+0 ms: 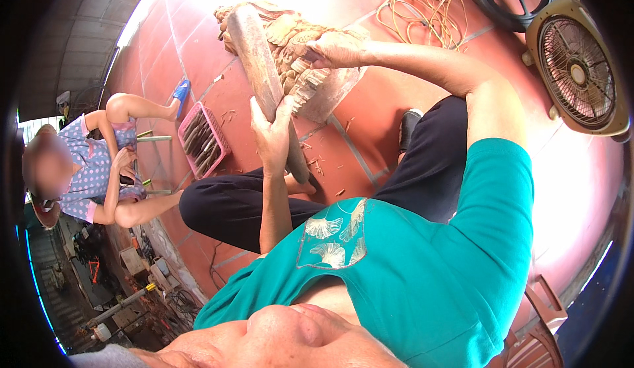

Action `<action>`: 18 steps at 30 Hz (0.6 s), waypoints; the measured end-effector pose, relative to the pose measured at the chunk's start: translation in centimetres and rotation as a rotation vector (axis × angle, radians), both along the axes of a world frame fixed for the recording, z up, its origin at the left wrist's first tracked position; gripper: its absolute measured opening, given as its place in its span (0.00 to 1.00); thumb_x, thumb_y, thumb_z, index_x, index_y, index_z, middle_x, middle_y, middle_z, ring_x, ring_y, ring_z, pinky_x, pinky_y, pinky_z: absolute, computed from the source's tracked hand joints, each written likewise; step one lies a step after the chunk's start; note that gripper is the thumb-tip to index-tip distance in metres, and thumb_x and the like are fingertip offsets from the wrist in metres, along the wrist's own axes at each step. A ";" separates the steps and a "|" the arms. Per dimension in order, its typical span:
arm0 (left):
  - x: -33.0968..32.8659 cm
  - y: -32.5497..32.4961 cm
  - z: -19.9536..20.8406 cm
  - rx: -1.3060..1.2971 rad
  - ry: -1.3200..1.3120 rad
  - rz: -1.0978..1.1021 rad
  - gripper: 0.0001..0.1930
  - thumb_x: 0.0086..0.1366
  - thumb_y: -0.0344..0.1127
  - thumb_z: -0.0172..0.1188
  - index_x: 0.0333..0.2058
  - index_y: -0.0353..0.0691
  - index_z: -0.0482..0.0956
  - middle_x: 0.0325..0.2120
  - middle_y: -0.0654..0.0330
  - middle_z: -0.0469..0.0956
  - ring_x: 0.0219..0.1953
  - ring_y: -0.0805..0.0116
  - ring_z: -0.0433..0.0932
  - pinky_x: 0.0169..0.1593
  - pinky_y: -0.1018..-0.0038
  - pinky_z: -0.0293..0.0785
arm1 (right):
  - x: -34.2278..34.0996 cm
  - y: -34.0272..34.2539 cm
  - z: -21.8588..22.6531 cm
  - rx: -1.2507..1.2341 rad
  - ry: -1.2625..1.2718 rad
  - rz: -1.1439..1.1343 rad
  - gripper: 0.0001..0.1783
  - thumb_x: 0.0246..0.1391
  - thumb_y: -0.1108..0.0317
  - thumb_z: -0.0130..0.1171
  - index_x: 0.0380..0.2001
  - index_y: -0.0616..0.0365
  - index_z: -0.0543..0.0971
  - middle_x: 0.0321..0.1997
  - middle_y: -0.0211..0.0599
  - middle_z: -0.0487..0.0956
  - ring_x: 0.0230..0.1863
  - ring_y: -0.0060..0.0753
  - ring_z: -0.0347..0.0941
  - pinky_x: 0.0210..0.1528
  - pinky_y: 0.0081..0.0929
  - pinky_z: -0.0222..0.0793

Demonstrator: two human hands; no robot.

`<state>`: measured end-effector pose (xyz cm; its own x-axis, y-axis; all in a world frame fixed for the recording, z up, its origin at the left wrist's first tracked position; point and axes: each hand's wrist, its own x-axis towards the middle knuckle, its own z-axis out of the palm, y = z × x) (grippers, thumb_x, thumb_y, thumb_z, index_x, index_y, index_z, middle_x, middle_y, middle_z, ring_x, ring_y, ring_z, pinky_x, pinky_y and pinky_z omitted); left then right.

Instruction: The person is carving a wooden sculpture using a chisel and mallet. They repeatedly strike the chisel to shape the wood, focusing on detailed areas of the figure.

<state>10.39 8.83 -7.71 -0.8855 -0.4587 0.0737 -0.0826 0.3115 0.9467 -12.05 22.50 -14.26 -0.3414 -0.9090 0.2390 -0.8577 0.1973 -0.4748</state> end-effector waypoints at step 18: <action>-0.6 -1.1 -1.7 0.193 -0.148 -0.093 0.21 0.65 0.39 0.65 0.49 0.31 0.73 0.35 0.54 0.82 0.34 0.68 0.79 0.41 0.71 0.77 | -1.3 2.6 -1.4 -0.046 -0.255 -0.284 0.26 0.53 0.43 0.65 0.34 0.57 0.76 0.22 0.42 0.76 0.26 0.41 0.76 0.32 0.38 0.70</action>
